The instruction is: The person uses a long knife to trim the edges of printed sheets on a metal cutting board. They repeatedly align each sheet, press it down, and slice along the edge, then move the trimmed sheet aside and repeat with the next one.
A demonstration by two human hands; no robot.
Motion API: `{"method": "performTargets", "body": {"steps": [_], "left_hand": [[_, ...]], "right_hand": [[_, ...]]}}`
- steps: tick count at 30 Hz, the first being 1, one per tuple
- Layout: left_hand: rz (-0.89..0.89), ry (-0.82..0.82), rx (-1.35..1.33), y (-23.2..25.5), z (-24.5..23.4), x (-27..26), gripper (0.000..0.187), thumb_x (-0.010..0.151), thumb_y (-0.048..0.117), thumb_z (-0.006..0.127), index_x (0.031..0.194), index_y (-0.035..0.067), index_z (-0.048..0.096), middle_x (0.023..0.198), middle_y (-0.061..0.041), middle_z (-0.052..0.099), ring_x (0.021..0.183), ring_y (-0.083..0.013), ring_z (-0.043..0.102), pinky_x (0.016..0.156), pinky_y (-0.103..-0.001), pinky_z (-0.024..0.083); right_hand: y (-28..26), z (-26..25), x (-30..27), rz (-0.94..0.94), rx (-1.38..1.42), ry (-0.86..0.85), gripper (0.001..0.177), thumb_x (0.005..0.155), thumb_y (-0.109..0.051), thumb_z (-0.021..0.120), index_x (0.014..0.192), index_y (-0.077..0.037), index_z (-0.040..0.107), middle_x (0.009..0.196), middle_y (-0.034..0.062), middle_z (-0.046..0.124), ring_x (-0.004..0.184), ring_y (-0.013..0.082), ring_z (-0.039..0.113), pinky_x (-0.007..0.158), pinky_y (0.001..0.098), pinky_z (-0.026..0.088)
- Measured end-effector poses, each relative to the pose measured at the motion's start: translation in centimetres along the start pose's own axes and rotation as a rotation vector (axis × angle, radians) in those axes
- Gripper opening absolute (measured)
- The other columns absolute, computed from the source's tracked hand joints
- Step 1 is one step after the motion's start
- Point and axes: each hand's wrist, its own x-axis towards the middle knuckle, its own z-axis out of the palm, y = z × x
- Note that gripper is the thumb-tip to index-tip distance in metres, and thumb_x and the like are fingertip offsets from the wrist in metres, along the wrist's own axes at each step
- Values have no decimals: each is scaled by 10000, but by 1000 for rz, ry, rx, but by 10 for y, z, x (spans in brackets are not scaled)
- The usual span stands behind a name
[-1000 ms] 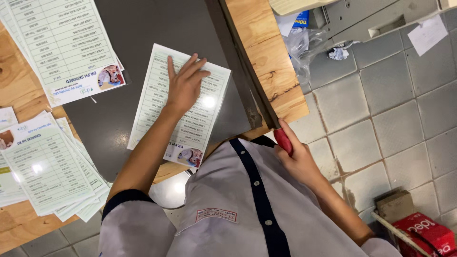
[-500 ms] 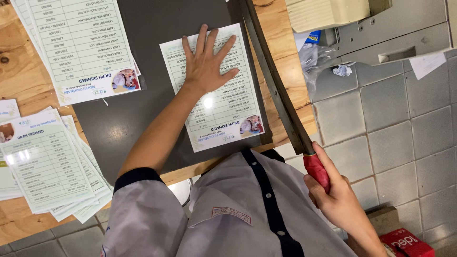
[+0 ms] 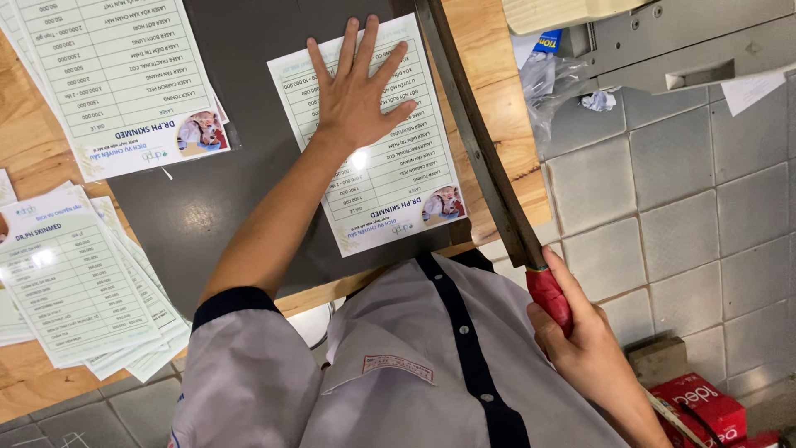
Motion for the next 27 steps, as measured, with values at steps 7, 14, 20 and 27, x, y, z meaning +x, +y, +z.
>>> {"method": "performTargets", "body": {"steps": [7,14,20,27], "left_hand": [[2,-12,-11,1,-4,1,898,887,760,584,1625,301,360,1725,-137,74,1586,-310,0,1145,-757,-151],[-1,-15,-6,2,-3,3,893,899,760,579,1636,317,337,1731,-129,74,1592,-303,0,1151,-759,-145],[-14,-32,9,2,-3,4,905,875,761,585,1628,324,336,1727,-121,71,1588,-295,2,1151,-757,-140],[-11,-24,20,1,-2,5,903,880,762,585,1630,325,335,1726,-120,79,1588,-297,9,1156,-756,-133]], "right_hand": [[1,-1,1,-23,-38,-8,819,890,-90,626,1641,-216,324,685,54,604,540,123,540,522,310,483],[2,1,1,-80,-37,21,758,883,-86,638,1577,-169,345,778,62,654,589,116,557,574,296,499],[4,0,2,-81,-56,8,759,890,-99,636,1584,-175,338,762,72,662,580,121,577,572,302,507],[5,0,2,-40,-43,6,808,883,-106,639,1630,-201,346,861,89,694,602,129,595,586,309,517]]}}
